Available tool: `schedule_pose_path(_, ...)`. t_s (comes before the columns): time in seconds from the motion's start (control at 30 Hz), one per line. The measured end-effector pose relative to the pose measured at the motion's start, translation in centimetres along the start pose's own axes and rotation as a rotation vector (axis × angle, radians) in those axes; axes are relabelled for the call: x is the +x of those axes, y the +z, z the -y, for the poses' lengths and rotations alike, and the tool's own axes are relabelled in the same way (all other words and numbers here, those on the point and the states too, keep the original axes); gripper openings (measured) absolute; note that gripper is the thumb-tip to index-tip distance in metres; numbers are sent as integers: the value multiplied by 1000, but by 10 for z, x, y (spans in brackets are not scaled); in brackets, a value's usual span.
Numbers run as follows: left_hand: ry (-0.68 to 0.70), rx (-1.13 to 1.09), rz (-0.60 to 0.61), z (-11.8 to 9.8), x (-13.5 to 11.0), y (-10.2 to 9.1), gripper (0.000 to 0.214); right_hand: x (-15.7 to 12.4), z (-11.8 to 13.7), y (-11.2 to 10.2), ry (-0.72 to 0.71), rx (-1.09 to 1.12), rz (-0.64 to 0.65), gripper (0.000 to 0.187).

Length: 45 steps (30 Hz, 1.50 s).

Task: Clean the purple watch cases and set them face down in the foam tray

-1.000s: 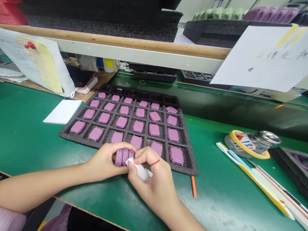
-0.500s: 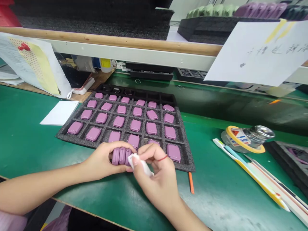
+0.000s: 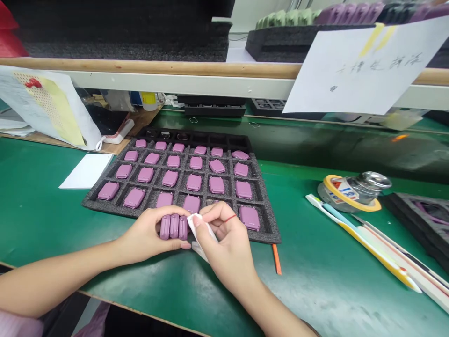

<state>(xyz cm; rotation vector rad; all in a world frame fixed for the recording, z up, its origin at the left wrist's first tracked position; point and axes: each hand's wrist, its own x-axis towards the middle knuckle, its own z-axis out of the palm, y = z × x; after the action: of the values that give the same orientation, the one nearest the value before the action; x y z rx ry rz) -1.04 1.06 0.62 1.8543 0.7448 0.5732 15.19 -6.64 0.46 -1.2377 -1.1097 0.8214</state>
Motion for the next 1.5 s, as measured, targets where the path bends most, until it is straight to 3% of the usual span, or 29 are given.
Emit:
schedule_pose_path(0.17,7,-23,20,-2,0,-1,32,-4,-3,0,-245,-225,129,15)
schedule_pose_path(0.3,10,-14,0,-1,0,-1,37,-3,-7,0,-174,-233,121,16)
schedule_pose_path(0.4,10,-37,8,-1,0,-1,41,4,-6,-11,-122,-246,15,19)
schedule_pose_path(0.53,-20,-108,28,-3,-2,-1,39,23,5,-53,-189,-567,-288,20)
schedule_pose_path(0.63,-35,-143,38,-6,-5,1,38,41,14,-97,35,-926,-504,15)
schedule_pose_path(0.7,-37,-172,48,-8,-6,2,37,51,15,-123,295,-1103,-472,21)
schedule_pose_path(0.77,-24,-203,55,-9,-8,2,37,55,15,-138,419,-1152,-383,32)
schedule_pose_path(0.83,1,-222,60,-10,-9,2,37,54,14,-138,379,-1139,-345,30)
schedule_pose_path(0.93,30,-230,65,-9,-10,0,37,45,18,-118,246,-1099,-321,7)
schedule_pose_path(1.03,36,-226,46,-6,-9,-3,38,34,20,-100,187,-1056,-249,20)
schedule_pose_path(1.1,26,-207,19,-5,-7,-5,38,31,17,-101,177,-1085,-263,27)
schedule_pose_path(1.2,-3,-178,-8,-4,-5,-8,38,29,12,-125,169,-1177,-348,20)
schedule_pose_path(1.33,-52,-141,-18,-4,-1,-9,36,27,14,-172,192,-1281,-401,12)
schedule_pose_path(1.5,-88,-123,-3,0,1,-9,37,20,11,-221,281,-1299,-352,12)
